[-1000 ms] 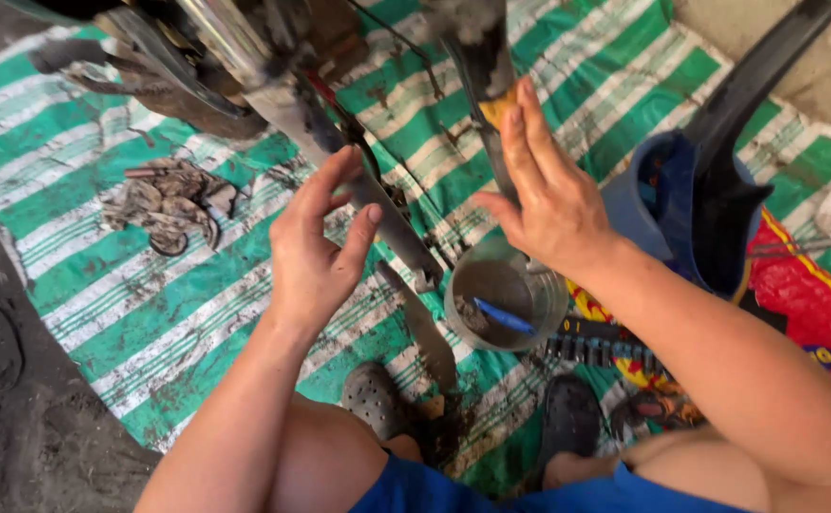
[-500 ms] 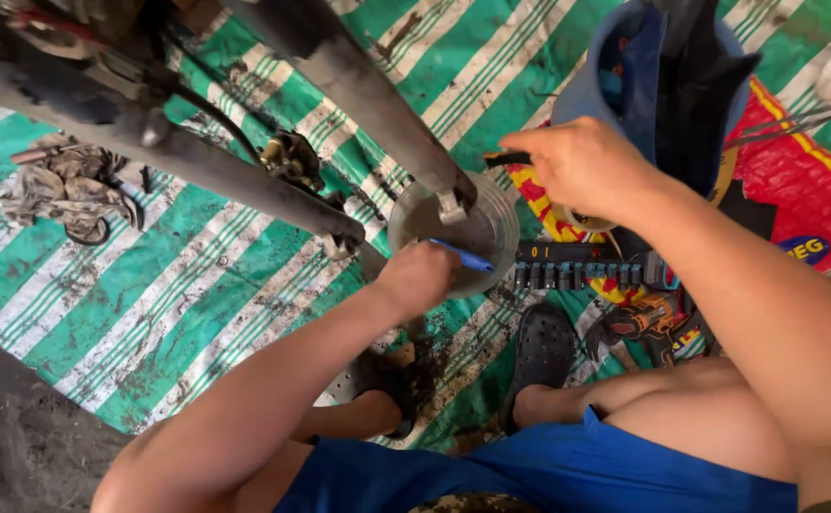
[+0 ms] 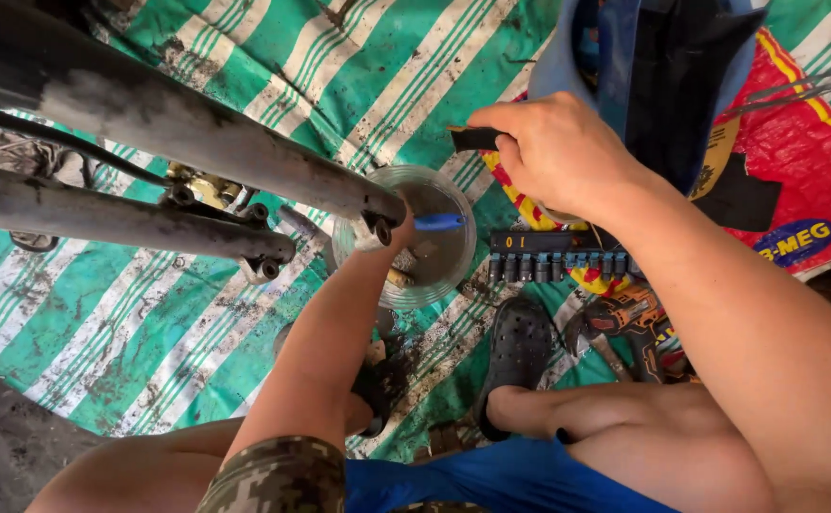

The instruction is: The person cleans the front forks of a motorcycle using a blue brush and a yellow sponge. They scrub the metal tubes with the brush and then wipe them with the sponge, occasionally dipping the tools into a container of liquid.

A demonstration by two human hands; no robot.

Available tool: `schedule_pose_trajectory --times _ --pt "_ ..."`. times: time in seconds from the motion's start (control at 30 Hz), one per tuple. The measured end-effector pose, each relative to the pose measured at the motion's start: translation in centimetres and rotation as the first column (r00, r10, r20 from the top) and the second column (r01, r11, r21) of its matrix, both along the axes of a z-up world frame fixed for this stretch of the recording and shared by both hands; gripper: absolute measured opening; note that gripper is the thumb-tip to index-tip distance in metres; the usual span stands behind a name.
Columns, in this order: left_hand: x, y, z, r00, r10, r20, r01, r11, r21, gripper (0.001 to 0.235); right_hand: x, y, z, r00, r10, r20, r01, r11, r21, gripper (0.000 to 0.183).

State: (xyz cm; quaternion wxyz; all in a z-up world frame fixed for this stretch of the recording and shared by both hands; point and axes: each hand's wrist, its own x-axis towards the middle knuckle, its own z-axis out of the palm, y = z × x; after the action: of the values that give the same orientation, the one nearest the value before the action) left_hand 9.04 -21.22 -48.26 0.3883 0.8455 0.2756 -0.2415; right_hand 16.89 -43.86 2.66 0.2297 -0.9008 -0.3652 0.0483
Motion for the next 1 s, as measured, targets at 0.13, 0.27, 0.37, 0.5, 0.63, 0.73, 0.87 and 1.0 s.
schedule_pose_trajectory --times 0.13,0.27,0.37,0.5,0.63,0.73,0.87,1.0 --pt "0.6 0.0 1.3 0.999 -0.050 -0.017 0.050 0.999 0.018 0.084 -0.1 -0.1 0.2 0.999 -0.031 -0.037 0.031 1.000 -0.008 0.032" --pt "0.5 -1.5 2.0 0.994 -0.105 -0.043 0.105 0.994 0.018 0.087 -0.2 -0.7 0.4 1.000 -0.001 -0.031 0.002 0.999 0.033 0.030" --pt "-1.4 -1.1 2.7 0.987 -0.139 -0.084 0.142 0.989 0.032 0.094 -0.2 -1.1 0.5 0.991 -0.089 -0.095 0.085 0.996 -0.041 0.032" --pt "-0.6 -0.7 7.2 0.976 -0.198 -0.086 0.203 0.977 0.063 0.105 -0.1 -0.1 0.6 0.990 -0.088 -0.106 0.087 0.996 -0.012 0.033" --pt "-0.8 -3.4 16.0 0.732 -0.674 -0.102 0.658 0.660 0.363 0.029 -0.2 0.2 1.2 0.997 -0.050 -0.061 0.051 0.998 0.019 0.034" --pt "-2.3 -2.8 21.1 0.722 -0.692 -0.033 0.645 0.655 0.394 0.036 0.0 -0.8 0.9 0.999 -0.030 -0.035 0.032 0.998 0.061 0.032" --pt "-5.4 -1.8 28.8 0.567 -0.737 0.369 0.432 0.647 0.629 0.076 0.3 -1.9 0.6 0.999 -0.043 0.014 0.042 0.997 0.059 0.030" --pt "-6.6 -1.3 28.7 0.626 -0.711 0.321 0.418 0.654 0.631 0.025 0.4 -1.9 -0.1 0.998 -0.017 0.062 0.015 1.000 0.024 0.029"
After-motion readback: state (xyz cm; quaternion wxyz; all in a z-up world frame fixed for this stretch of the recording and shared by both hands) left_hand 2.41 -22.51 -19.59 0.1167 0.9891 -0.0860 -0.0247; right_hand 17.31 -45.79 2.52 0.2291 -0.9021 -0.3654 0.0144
